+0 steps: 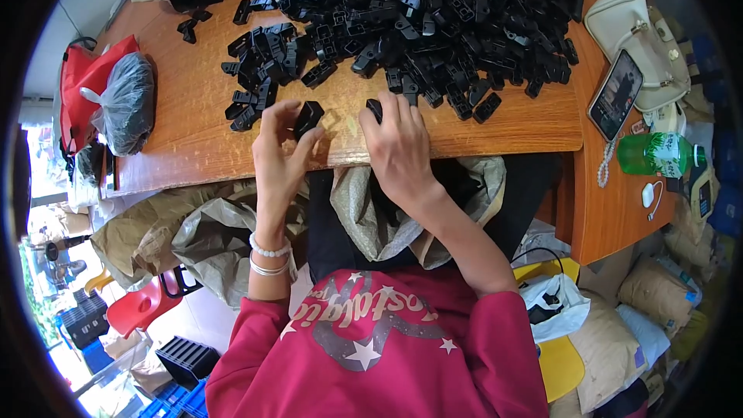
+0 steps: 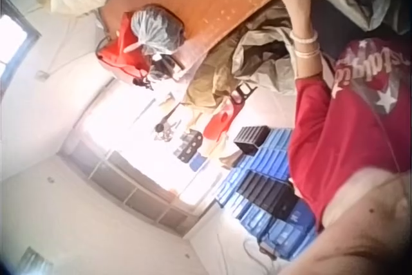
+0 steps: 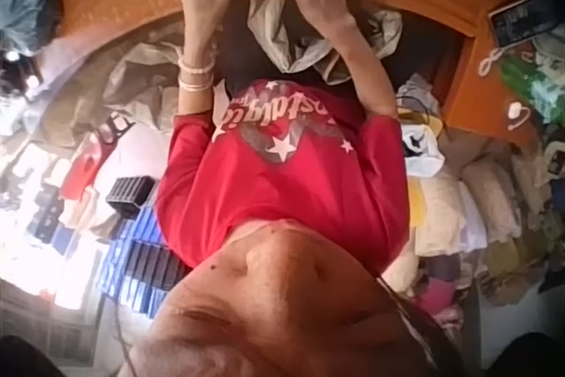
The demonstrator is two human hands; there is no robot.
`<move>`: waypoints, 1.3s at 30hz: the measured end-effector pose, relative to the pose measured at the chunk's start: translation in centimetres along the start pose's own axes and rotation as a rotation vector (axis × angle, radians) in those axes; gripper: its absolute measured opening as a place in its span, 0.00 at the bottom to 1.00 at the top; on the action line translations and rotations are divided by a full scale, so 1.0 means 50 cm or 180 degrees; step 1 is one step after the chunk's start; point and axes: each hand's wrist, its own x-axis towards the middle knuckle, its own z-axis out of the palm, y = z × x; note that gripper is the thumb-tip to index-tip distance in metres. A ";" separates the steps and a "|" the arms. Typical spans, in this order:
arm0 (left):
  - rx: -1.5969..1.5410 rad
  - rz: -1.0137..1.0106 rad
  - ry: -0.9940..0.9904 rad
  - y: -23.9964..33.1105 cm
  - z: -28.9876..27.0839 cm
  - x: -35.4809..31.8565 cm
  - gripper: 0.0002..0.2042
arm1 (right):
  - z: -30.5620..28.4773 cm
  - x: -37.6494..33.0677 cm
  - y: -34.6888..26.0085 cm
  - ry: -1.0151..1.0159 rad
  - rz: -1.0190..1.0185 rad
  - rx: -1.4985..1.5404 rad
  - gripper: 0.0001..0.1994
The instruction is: Sorting and inspecting small black plastic components on a wooden desk.
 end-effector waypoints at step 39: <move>0.2221 0.0444 0.0021 -0.041 -0.117 0.015 0.11 | 0.035 0.116 -0.028 -0.0281 0.0205 0.0969 0.13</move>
